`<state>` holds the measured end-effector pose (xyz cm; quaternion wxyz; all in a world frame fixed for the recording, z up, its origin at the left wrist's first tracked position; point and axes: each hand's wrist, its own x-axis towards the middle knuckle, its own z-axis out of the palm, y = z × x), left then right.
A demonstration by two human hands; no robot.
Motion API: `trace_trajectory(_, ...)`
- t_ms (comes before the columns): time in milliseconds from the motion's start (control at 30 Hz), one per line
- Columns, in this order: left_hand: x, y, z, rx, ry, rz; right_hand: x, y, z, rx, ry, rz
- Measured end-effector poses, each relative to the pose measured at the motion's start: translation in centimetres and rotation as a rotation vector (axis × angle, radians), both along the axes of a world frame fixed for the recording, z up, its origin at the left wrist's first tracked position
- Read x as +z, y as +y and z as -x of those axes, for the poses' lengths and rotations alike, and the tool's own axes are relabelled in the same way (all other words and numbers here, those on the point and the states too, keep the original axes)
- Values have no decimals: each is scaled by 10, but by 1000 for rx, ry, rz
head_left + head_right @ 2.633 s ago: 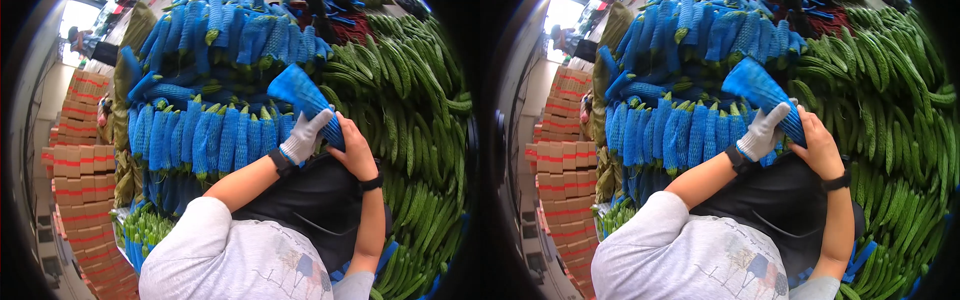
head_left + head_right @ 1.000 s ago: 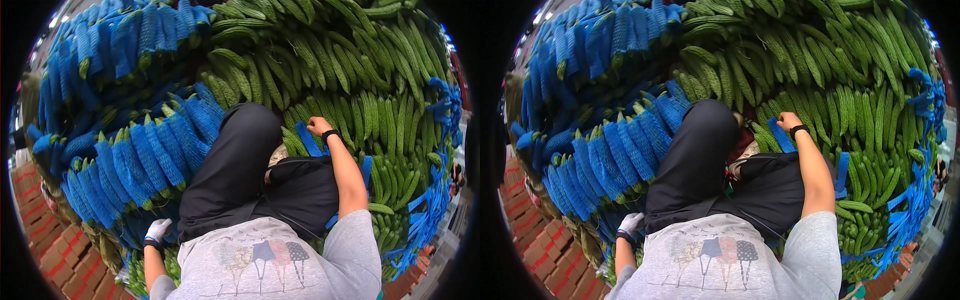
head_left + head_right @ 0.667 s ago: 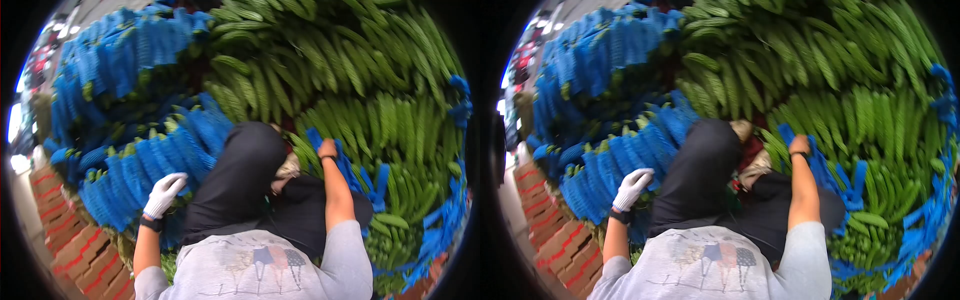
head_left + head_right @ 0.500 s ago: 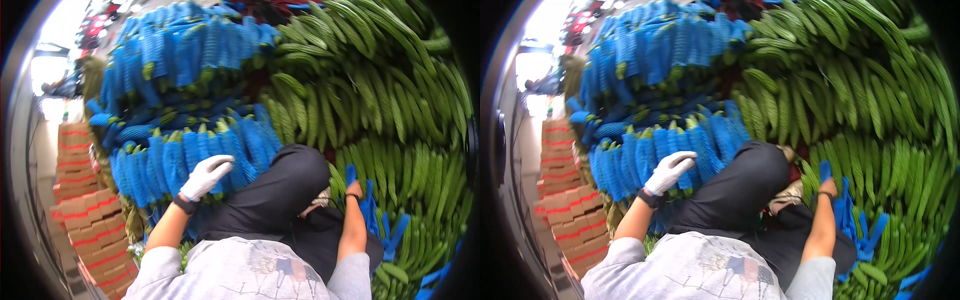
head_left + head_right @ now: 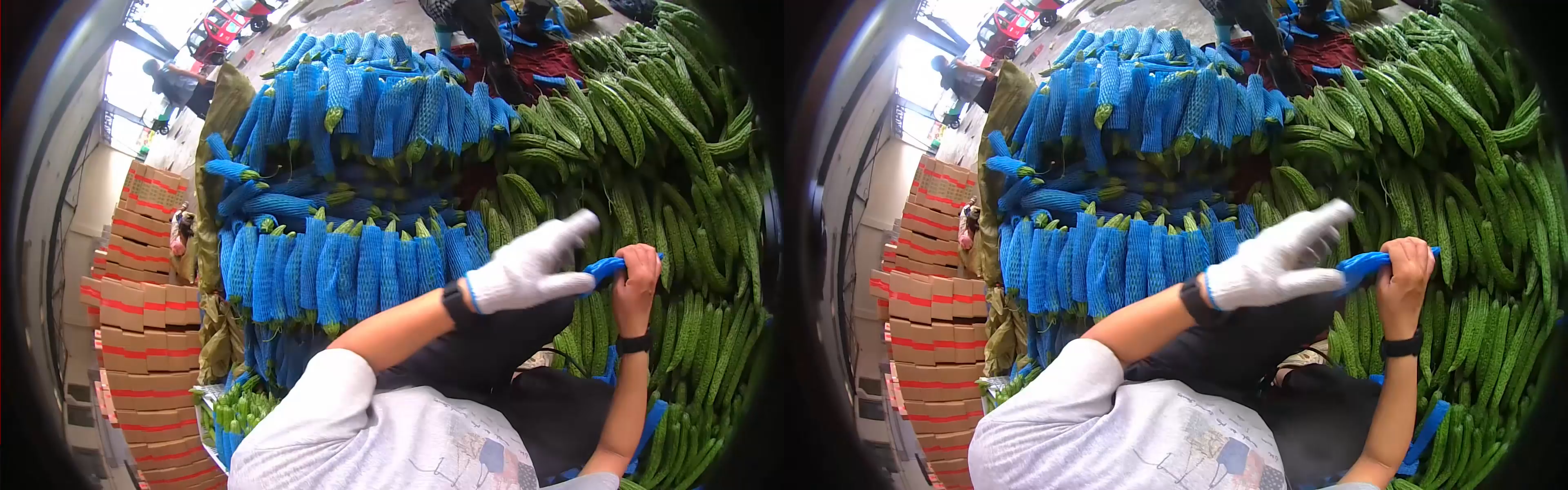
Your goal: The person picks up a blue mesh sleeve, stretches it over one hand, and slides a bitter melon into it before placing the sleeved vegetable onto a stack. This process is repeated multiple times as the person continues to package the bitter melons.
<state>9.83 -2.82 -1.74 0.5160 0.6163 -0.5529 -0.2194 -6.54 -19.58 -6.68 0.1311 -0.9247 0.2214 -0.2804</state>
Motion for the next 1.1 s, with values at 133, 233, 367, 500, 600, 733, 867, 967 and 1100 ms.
trace_trajectory(133,-6,-15,34,-2,-92,130,37,30,0,87,-79,-56)
trace_trajectory(233,0,-5,42,213,165,130,51,65,-4,-121,-322,46)
trace_trajectory(367,11,6,44,212,332,12,26,86,4,252,-423,-934)
trace_trajectory(500,-3,6,45,55,686,40,17,96,-9,378,-522,-1011)
trace_trajectory(600,-1,13,40,-21,711,-36,25,80,5,450,-346,-1234)
trace_trajectory(733,-14,9,51,-67,481,-9,7,64,13,272,-465,-1258)
trace_trajectory(867,7,10,60,-56,646,-229,3,51,26,-19,-849,-1935)
trace_trajectory(967,-21,-1,58,61,1058,-124,-8,37,36,37,-826,-1862)
trace_trajectory(1100,0,5,64,350,-510,235,6,50,36,62,-673,-1434)
